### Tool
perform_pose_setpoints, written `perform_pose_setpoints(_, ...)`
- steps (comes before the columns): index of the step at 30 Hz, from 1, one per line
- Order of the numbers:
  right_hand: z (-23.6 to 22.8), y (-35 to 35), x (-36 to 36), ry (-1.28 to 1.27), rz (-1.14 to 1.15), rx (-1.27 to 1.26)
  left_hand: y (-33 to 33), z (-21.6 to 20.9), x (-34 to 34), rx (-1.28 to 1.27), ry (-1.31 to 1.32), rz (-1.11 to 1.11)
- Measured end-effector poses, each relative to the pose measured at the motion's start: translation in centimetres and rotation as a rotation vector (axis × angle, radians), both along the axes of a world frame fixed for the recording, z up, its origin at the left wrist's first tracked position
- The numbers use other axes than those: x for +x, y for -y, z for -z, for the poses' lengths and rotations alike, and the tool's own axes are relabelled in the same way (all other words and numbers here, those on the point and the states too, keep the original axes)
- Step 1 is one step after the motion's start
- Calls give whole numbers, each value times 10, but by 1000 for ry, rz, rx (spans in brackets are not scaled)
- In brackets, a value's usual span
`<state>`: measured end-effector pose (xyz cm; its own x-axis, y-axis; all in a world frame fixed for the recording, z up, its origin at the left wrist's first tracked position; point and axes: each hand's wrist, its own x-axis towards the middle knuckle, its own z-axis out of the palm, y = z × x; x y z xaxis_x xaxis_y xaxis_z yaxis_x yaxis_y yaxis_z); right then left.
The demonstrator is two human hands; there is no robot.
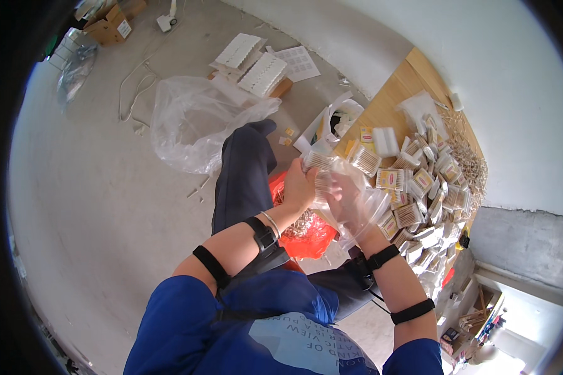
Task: Bagging cotton swabs into small plastic bags and then consolidating them into a larger bag.
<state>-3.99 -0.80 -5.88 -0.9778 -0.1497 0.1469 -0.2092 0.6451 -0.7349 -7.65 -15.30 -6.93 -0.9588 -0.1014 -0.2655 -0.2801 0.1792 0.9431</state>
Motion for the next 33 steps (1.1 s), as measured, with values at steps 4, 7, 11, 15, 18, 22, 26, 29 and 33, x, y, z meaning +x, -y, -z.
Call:
perform_pose_setpoints(4, -15, -2, 9, 87, 41, -60, -1, -16, -2, 25, 6, 105)
perform_pose_setpoints(7, -39, 4, 19, 23, 51, -117, 0, -19, 0, 83, 65, 194)
perform_pose_setpoints(11, -61, -12, 51, 159, 179, 70, -14, -23, 15, 260, 204, 371)
perform_pose_setpoints(15, -61, -18, 66, 34, 110, 310, -30, -23, 21, -11, 89, 494)
perform_pose_setpoints(18, -64, -13, 60, -64, 22, 665, -33, -10, 17, -82, 6, 522)
perform_pose_setpoints(22, -48, -15, 58, -33, 14, 604, -32, -17, 9, -184, -86, 584)
perform_pose_setpoints(26, -42, -12, 58, -76, 26, 636, -26, -18, 13, -252, -236, 570)
perform_pose_setpoints(29, -43, -10, 55, -73, 29, 685, -11, -30, 18, -291, -446, 416)
perform_pose_setpoints(33, -43, -11, 53, -69, 41, 700, 20, -38, 30, -330, -246, 453)
